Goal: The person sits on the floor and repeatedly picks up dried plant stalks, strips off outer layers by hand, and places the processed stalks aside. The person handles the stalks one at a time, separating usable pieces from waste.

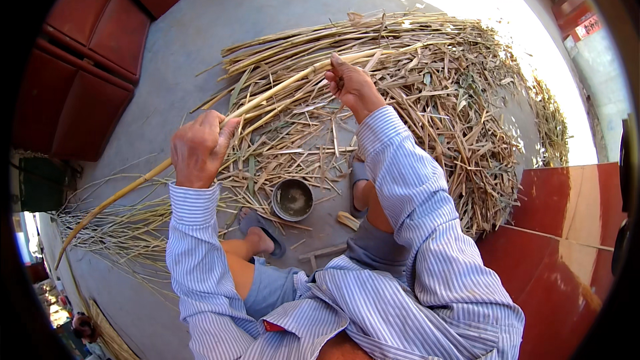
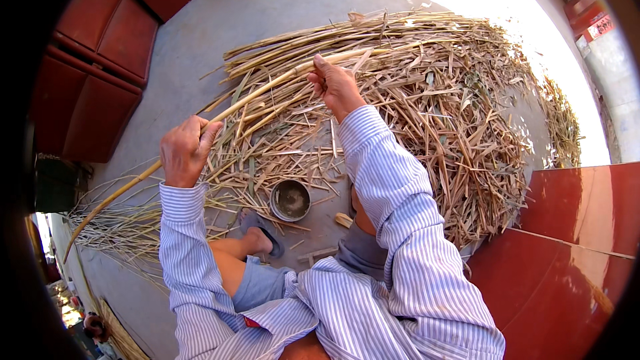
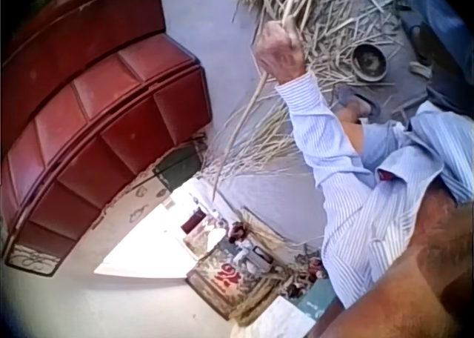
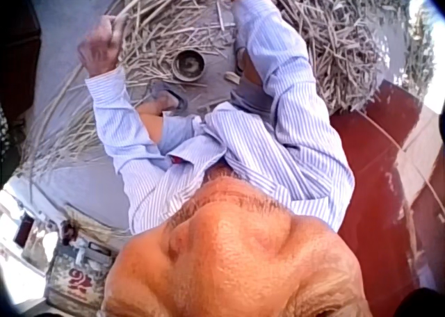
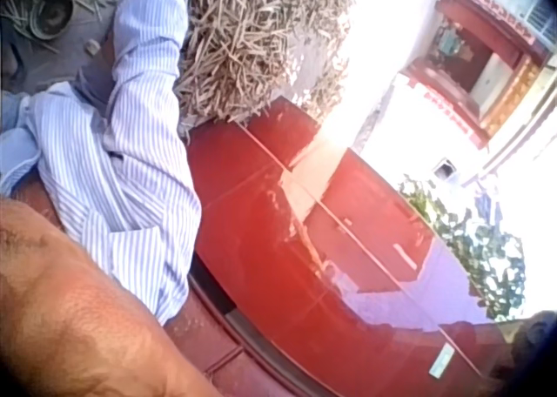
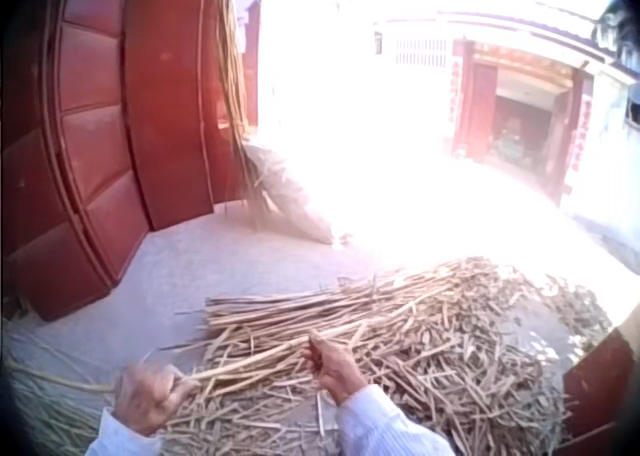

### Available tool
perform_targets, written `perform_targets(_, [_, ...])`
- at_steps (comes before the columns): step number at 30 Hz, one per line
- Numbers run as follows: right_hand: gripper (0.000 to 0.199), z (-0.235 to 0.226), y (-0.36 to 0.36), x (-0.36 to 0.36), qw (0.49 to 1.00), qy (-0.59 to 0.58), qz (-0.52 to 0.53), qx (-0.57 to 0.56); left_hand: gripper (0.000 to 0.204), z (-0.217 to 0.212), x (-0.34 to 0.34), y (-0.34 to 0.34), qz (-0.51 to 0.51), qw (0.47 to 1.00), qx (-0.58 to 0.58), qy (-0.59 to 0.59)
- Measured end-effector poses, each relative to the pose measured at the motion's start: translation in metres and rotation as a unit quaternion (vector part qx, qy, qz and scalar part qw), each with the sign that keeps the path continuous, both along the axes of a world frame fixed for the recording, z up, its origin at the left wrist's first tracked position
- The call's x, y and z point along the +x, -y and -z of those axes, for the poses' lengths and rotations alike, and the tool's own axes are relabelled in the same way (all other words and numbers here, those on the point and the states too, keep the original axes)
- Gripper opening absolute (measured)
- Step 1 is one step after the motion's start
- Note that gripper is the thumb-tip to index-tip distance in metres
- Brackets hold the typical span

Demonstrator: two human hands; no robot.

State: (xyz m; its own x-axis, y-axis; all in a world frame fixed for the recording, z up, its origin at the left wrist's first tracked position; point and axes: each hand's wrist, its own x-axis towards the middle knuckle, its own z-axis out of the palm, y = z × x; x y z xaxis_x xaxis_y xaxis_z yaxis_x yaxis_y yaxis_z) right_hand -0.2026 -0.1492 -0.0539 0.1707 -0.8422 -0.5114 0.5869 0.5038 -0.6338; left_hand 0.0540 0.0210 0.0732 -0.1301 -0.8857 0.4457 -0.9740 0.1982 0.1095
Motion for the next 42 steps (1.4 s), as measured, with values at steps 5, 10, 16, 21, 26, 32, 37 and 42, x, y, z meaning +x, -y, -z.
perform_targets(5, [0.019, -0.013, -0.011, -0.001, 0.997, -0.025, -0.053, -0.059, 0.029, -0.008, 0.016, -0.001, -0.025, 1.000, -0.014, -0.001])
perform_targets(10, [0.018, -0.024, -0.031, 0.006, 0.990, -0.029, -0.002, -0.135, 0.029, -0.012, 0.030, 0.009, -0.054, 0.998, 0.016, -0.022])
perform_targets(16, [0.031, 0.023, 0.035, -0.098, 0.980, 0.064, 0.184, 0.049, 0.028, -0.030, 0.044, -0.010, -0.089, 0.991, 0.035, -0.091])
perform_targets(21, [0.027, 0.025, 0.030, -0.076, 0.994, 0.022, 0.105, 0.031, 0.024, -0.059, 0.051, -0.040, -0.130, 0.981, 0.076, -0.125])
perform_targets(26, [0.017, 0.052, 0.046, -0.103, 0.991, 0.012, 0.121, 0.054, 0.022, -0.087, 0.054, -0.058, -0.138, 0.965, 0.114, -0.189])
perform_targets(32, [0.018, 0.028, 0.039, -0.081, 0.988, 0.017, 0.131, 0.077, 0.020, -0.096, 0.055, -0.067, -0.160, 0.959, 0.142, -0.185])
perform_targets(37, [0.018, 0.048, 0.048, -0.107, 0.993, -0.005, 0.106, 0.056, 0.018, -0.096, 0.051, -0.068, -0.130, 0.961, 0.144, -0.199])
perform_targets(42, [0.024, 0.036, 0.036, -0.086, 0.995, -0.090, 0.033, 0.028, 0.016, -0.071, 0.023, -0.043, -0.094, 0.982, 0.089, -0.139])
